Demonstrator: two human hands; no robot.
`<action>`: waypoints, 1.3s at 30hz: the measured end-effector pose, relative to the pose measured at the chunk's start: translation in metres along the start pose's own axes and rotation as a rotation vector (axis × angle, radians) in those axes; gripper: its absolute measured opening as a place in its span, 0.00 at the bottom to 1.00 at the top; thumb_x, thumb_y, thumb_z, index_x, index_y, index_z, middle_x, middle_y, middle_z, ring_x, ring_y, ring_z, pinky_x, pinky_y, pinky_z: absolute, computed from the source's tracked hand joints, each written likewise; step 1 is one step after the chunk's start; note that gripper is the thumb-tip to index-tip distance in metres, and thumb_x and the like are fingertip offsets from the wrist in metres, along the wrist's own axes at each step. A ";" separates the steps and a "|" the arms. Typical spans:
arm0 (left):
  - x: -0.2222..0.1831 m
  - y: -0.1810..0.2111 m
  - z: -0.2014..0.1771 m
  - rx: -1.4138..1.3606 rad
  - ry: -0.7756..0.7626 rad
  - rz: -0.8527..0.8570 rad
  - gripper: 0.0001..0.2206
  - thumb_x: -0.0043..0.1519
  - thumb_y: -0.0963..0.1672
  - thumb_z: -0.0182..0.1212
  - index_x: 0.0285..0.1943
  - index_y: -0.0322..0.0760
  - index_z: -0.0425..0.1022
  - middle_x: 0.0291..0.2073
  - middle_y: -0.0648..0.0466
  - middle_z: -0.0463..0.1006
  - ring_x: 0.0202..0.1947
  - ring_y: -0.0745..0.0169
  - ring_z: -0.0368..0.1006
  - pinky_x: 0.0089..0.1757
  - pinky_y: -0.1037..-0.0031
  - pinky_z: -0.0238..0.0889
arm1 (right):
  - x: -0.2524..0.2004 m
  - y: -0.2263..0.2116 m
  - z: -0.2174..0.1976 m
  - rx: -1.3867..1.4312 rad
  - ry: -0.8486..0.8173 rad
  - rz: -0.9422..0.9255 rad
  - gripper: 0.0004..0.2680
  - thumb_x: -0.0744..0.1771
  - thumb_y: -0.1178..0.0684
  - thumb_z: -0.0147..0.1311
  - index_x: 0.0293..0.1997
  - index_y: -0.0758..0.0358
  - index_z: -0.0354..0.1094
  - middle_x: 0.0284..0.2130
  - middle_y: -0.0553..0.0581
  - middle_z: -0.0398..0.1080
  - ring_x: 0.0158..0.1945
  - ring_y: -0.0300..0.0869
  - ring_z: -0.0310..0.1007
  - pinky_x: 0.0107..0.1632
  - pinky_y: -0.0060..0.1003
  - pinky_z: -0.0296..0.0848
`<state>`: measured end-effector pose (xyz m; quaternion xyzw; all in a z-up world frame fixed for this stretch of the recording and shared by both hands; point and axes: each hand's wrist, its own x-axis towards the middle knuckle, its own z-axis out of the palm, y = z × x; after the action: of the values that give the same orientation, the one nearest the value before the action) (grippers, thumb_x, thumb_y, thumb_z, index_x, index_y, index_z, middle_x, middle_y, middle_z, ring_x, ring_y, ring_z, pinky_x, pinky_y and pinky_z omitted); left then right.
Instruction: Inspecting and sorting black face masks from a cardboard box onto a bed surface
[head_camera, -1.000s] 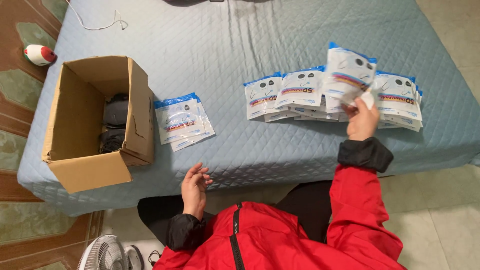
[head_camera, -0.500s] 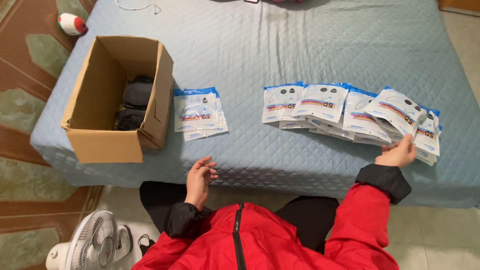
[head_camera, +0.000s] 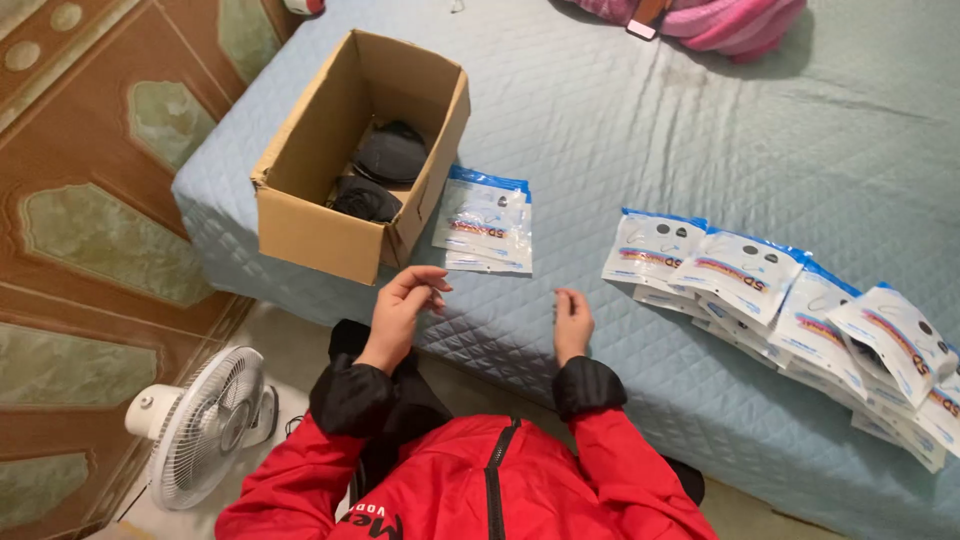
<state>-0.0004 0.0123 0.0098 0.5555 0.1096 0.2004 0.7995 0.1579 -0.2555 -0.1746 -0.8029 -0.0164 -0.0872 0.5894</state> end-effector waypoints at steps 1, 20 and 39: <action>0.008 0.012 -0.010 -0.001 0.014 0.007 0.15 0.59 0.33 0.49 0.50 0.27 0.79 0.32 0.39 0.82 0.27 0.63 0.76 0.32 0.73 0.76 | -0.002 -0.010 0.014 0.001 -0.014 -0.006 0.04 0.70 0.53 0.54 0.45 0.55 0.76 0.33 0.60 0.76 0.35 0.48 0.76 0.38 0.42 0.77; 0.215 0.156 -0.088 1.267 -0.413 -0.012 0.13 0.62 0.39 0.56 0.54 0.34 0.81 0.44 0.41 0.82 0.46 0.35 0.78 0.49 0.50 0.68 | -0.006 -0.033 0.099 -0.861 -0.057 -0.545 0.12 0.66 0.41 0.53 0.24 0.44 0.56 0.19 0.46 0.59 0.30 0.43 0.72 0.33 0.38 0.74; 0.302 -0.042 -0.119 2.100 -1.156 -0.011 0.24 0.58 0.41 0.60 0.66 0.44 0.72 0.53 0.47 0.78 0.48 0.46 0.77 0.42 0.56 0.73 | 0.003 -0.037 0.097 -0.764 -0.060 -0.619 0.11 0.66 0.45 0.56 0.23 0.46 0.57 0.19 0.46 0.59 0.27 0.43 0.69 0.33 0.36 0.71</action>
<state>0.2315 0.2339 -0.0580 0.9440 -0.1533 -0.2697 -0.1125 0.1673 -0.1522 -0.1675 -0.9213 -0.2382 -0.2348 0.1984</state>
